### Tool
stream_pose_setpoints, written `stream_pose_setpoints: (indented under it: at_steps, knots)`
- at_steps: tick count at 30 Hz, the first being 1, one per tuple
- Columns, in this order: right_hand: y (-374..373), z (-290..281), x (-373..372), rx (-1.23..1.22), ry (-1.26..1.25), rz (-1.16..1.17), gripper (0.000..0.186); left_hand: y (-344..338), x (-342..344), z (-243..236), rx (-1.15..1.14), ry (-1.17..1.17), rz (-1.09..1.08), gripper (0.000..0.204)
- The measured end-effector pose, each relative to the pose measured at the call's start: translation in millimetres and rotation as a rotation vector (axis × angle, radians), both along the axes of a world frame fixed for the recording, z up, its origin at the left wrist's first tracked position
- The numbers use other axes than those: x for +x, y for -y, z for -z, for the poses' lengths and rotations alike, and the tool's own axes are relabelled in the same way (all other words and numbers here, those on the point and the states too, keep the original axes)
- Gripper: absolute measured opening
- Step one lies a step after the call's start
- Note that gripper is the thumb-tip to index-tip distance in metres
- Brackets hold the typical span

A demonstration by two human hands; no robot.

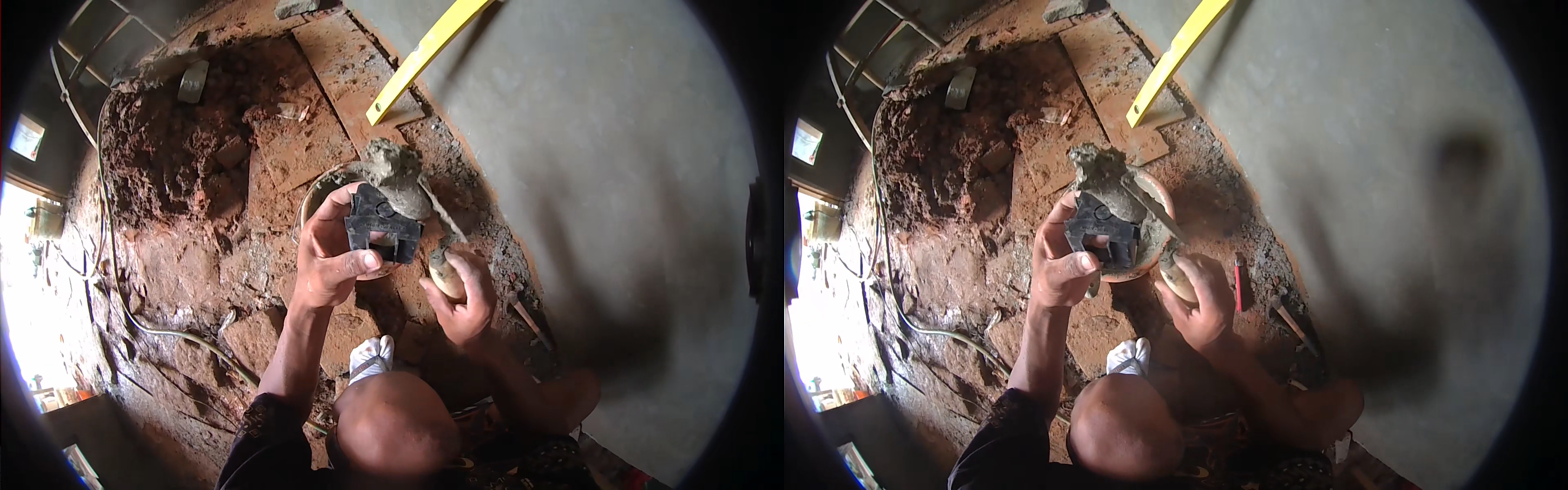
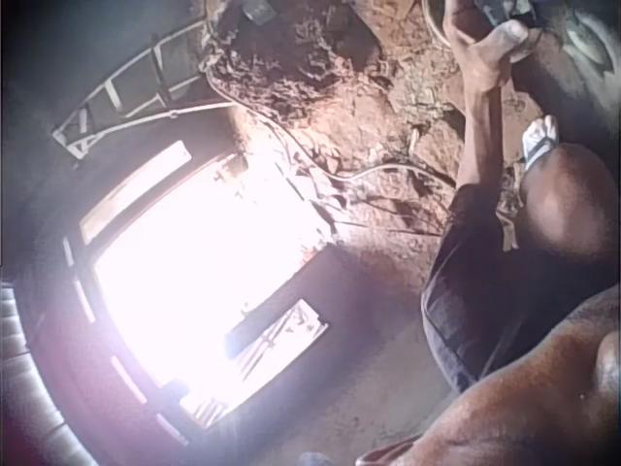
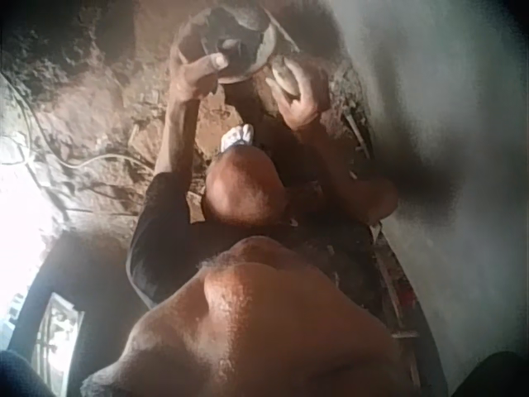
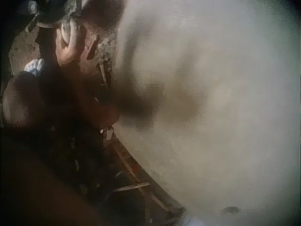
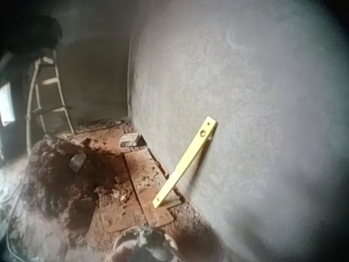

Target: The person is installing an electrical junction box into a concrete wall using mortar.

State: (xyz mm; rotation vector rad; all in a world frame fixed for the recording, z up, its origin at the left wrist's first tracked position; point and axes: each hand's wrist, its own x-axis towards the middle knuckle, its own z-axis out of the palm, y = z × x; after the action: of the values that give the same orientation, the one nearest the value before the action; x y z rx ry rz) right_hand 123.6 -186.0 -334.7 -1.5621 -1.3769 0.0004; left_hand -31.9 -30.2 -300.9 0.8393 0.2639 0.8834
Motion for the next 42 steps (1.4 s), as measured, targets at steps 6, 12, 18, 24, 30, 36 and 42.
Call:
stream_pose_setpoints:
  at_steps: [6, 12, 18, 24, 30, 36, 42]
  knots:
    - [3.0, 21.9, 4.9, 0.093, 0.040, 0.014, 0.056, 2.0, 5.6, -19.8, 0.052, -0.018, 0.043, 0.088]
    - [6.9, 31.3, 10.3, 0.136, 0.115, 0.007, 0.062, 7.2, 9.0, -27.5, 0.061, -0.020, 0.027, 0.087]
    - [9.0, 34.4, 17.8, 0.138, 0.124, -0.015, 0.060, 3.6, 4.0, -32.5, 0.055, -0.054, 0.020, 0.086]
    - [17.1, 44.3, 20.7, 0.116, 0.142, -0.036, 0.060, -4.8, -3.5, -37.9, 0.147, -0.074, -0.058, 0.086]
    - [48.9, 38.3, 37.5, -0.040, 0.091, 0.025, 0.052, -22.5, -13.6, -32.3, 0.254, -0.153, -0.116, 0.083]
    - [36.7, -20.8, 37.7, -0.345, -0.515, -0.038, 0.055, -30.6, -18.6, -7.5, 0.248, -0.103, -0.145, 0.081]
    - [6.7, -47.5, 28.7, -0.210, -0.248, -0.107, 0.054, -27.8, -28.5, 12.9, 0.339, -0.201, -0.230, 0.079]
